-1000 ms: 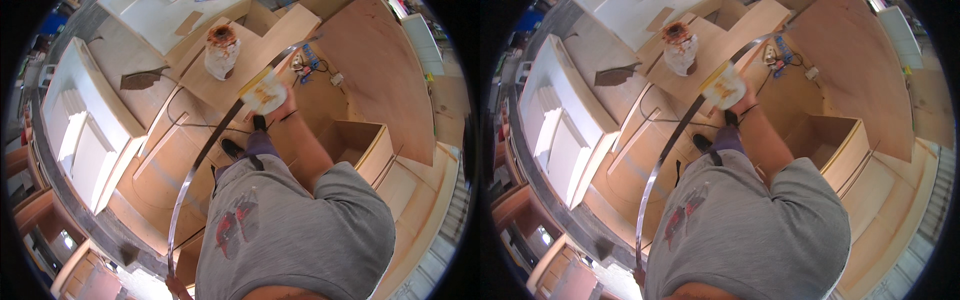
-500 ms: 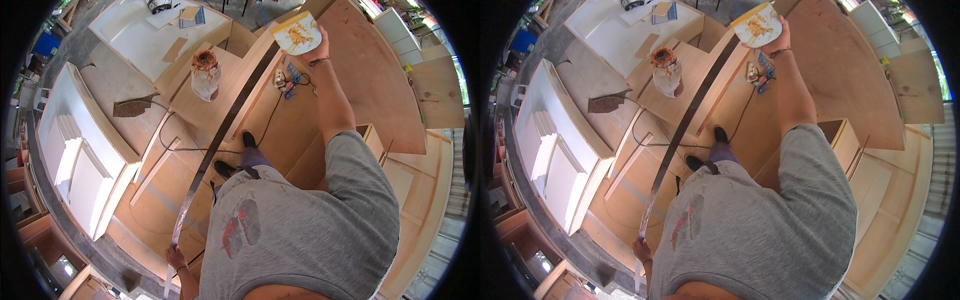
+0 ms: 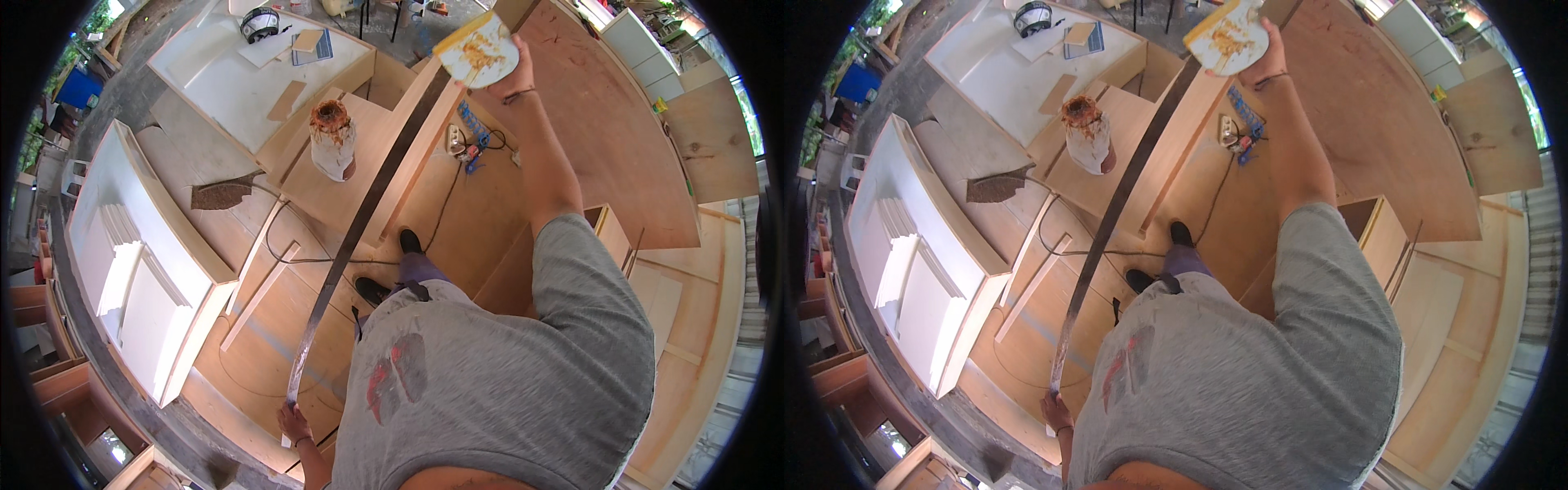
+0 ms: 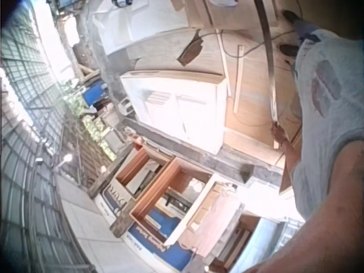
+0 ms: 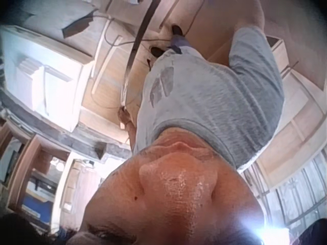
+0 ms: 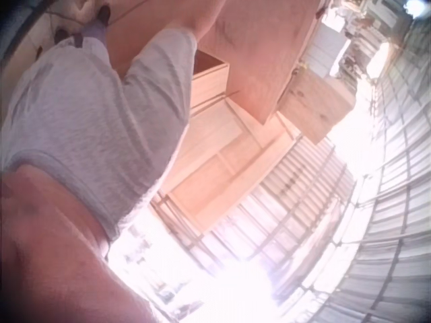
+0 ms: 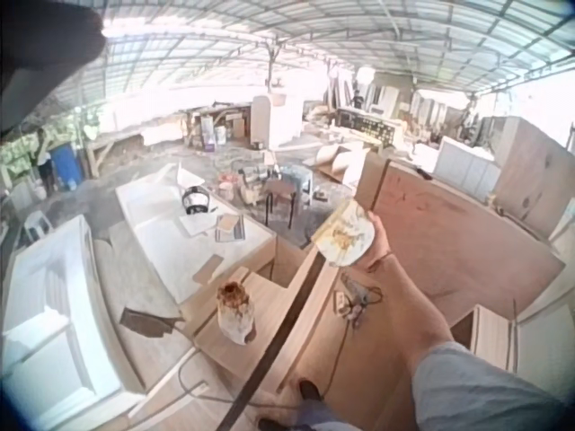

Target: The person applies glue to wood panels using a container with an applicator, wipes the surface with a cloth, and then presses a long wooden strip onto the edge of a larger panel.

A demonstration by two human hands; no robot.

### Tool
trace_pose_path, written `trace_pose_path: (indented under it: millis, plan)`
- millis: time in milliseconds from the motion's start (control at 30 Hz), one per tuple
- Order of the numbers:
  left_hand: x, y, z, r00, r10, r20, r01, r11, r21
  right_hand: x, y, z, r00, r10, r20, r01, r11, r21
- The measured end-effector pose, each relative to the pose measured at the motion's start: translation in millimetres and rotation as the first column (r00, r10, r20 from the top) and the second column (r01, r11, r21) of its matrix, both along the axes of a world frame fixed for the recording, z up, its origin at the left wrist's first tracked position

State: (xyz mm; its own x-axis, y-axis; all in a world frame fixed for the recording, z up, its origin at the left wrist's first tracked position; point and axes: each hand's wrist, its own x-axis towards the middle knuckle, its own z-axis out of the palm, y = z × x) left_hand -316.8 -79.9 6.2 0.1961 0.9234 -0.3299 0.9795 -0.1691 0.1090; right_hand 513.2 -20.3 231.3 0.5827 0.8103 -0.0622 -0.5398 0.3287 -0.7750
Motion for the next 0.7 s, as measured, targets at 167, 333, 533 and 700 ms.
trace_pose_path:
  millis: [167, 333, 533, 700]
  plan:
    - [-51.3, -23.9, 25.9, 0.995, 0.036, -0.094, -0.035, 0.999, 0.01, -7.9, -5.2, -82.9, 0.967, 0.13, -0.219, -0.136, 0.991, -0.014]
    - [-115.8, -61.6, 73.9, 0.972, -0.044, -0.231, 0.036, 0.998, -0.042, -57.3, -8.9, -149.5, 0.907, 0.158, -0.389, -0.217, 0.97, -0.111]
    - [-123.5, -105.6, 125.9, 0.9, -0.017, -0.436, -0.007, 0.999, -0.053, -118.9, -23.4, -205.3, 0.843, 0.147, -0.517, -0.25, 0.959, -0.135]
    - [-138.4, -109.7, 154.8, 0.762, 0.118, -0.637, -0.203, 0.977, -0.063, -165.8, -30.1, -217.1, 0.825, 0.055, -0.562, -0.195, 0.962, -0.192]
